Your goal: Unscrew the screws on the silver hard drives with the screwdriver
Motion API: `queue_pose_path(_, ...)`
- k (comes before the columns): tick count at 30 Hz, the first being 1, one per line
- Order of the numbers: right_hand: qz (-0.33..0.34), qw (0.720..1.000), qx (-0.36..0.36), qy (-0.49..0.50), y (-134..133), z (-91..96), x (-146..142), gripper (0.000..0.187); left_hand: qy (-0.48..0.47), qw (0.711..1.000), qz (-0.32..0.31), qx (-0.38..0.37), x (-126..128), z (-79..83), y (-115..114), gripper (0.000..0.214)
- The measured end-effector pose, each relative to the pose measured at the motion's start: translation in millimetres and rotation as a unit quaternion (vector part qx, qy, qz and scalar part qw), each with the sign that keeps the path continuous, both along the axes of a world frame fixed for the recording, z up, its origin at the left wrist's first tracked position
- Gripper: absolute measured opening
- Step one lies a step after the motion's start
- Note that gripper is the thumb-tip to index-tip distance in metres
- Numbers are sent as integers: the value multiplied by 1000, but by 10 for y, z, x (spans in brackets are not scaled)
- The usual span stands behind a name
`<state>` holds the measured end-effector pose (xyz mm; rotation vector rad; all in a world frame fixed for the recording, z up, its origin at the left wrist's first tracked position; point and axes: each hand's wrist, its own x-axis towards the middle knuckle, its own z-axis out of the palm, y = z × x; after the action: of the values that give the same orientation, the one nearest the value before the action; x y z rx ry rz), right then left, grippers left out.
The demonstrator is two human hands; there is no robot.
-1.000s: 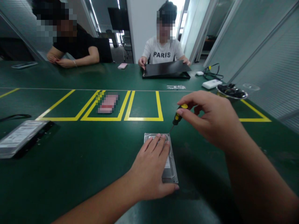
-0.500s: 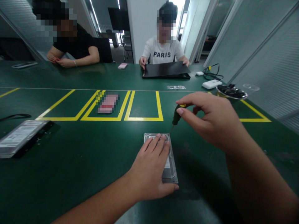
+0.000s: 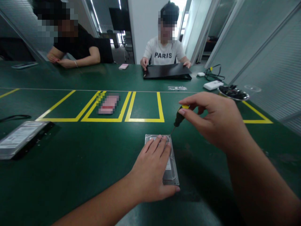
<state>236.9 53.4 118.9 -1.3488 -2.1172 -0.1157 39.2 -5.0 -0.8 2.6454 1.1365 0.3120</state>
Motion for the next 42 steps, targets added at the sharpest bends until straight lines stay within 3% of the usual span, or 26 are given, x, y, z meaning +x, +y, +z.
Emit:
queue_pose_path(3,-5,1000,-2,10,-1,-10,5,20,-3,1000,0,1,2,-5,-2,109)
queue_pose_path(9,11,1000,7,23,12,-34,-8,10,0,1000,-2,2,5,-4,1,109)
queue_pose_path(14,5,1000,15,25,9,-58,-14,23,2,1000,-1,6,5,-8,-3,110)
queue_pose_path(18,30,999,21,18,25,-51,-22,19,3,1000,-1,5,13,-14,-3,111)
queue_pose_path(23,3,1000,9,19,27,-46,-12,13,2,1000,0,1,20,-8,0,110)
queue_pose_path(26,-15,1000,7,26,12,-56,-9,22,1,1000,1,1,18,-8,-3,110)
queue_pose_path(36,2,1000,0,12,26,-53,-21,15,-1,1000,0,2,25,2,-2,109)
queue_pose_path(42,-8,1000,16,13,12,-66,-16,23,0,1000,0,1,16,-13,1,110)
